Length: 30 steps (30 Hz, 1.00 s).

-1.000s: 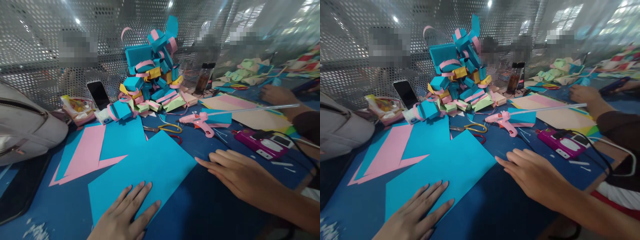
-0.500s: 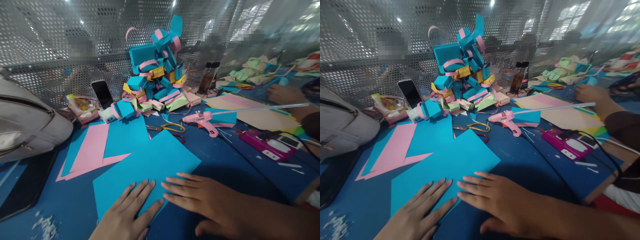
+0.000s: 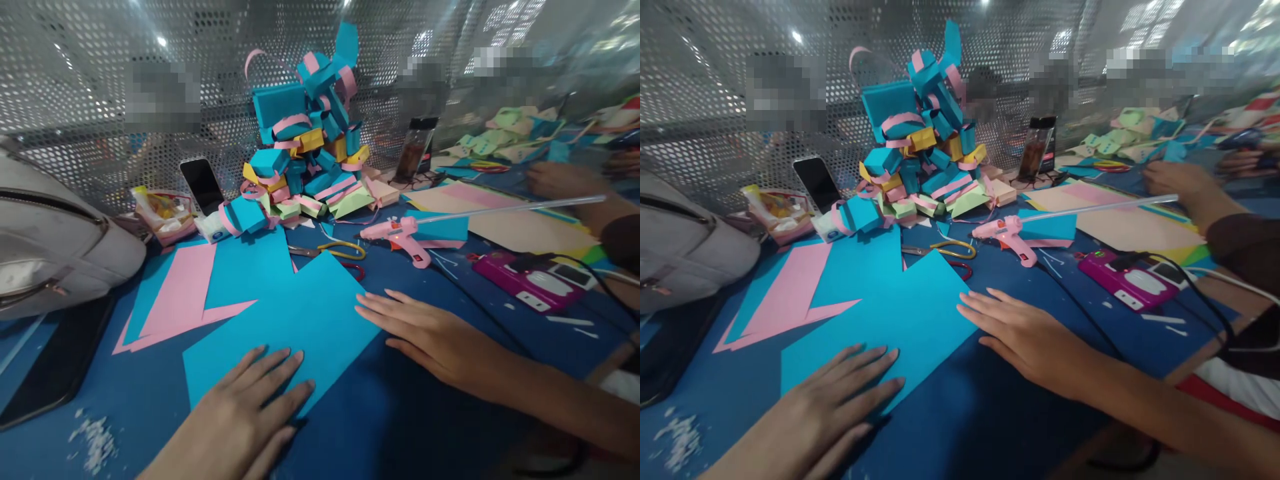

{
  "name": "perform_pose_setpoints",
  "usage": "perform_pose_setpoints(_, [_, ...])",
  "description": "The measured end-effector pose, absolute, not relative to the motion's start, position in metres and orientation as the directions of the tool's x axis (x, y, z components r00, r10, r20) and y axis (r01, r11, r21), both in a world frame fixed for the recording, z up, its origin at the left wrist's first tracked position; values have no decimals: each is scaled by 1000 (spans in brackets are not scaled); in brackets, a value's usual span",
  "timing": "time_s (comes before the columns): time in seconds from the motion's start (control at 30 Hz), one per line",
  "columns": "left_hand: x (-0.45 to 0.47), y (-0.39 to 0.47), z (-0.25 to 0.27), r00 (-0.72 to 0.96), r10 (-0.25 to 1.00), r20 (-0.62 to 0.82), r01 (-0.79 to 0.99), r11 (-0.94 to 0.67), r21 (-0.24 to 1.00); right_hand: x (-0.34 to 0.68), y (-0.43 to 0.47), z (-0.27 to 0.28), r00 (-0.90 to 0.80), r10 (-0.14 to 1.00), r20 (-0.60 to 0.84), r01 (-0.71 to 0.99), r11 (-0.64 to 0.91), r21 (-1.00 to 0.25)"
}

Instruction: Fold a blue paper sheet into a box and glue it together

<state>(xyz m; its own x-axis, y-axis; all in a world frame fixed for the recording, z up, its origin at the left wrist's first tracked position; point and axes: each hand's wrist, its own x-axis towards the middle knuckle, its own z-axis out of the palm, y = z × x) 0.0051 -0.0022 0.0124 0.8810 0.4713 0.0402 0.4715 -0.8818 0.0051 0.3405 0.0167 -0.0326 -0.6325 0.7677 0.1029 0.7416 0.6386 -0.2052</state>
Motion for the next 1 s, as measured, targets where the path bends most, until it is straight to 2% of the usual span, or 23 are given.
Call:
perform_pose_setpoints(0.1, [28, 7, 23, 874, 485, 37, 484, -874, 48, 342, 19, -33, -688, 717, 110, 697, 695, -175])
perform_pose_setpoints(0.27, [85, 19, 18, 919, 393, 20, 390, -906, -165, 343, 18, -35, -698, 701, 147, 678, 712, -182])
perform_pose_setpoints(0.37, [109, 24, 10, 917, 396, 37, 395, -896, -204, 343, 15, -33, -675, 722, 155, 697, 692, -189])
perform_pose_setpoints(0.63, [107, 24, 8, 894, 446, 37, 448, -891, -76, 341, 12, -25, -670, 727, 147, 695, 685, -218])
perform_pose_setpoints(0.83, [89, 8, 14, 877, 480, 12, 480, -876, -50, 339, 11, -22, -669, 733, 122, 702, 678, -219])
perform_pose_setpoints(1.0, [69, -7, 13, 875, 484, 4, 483, -874, 61, 339, 10, -21, -666, 734, 133, 701, 677, -224])
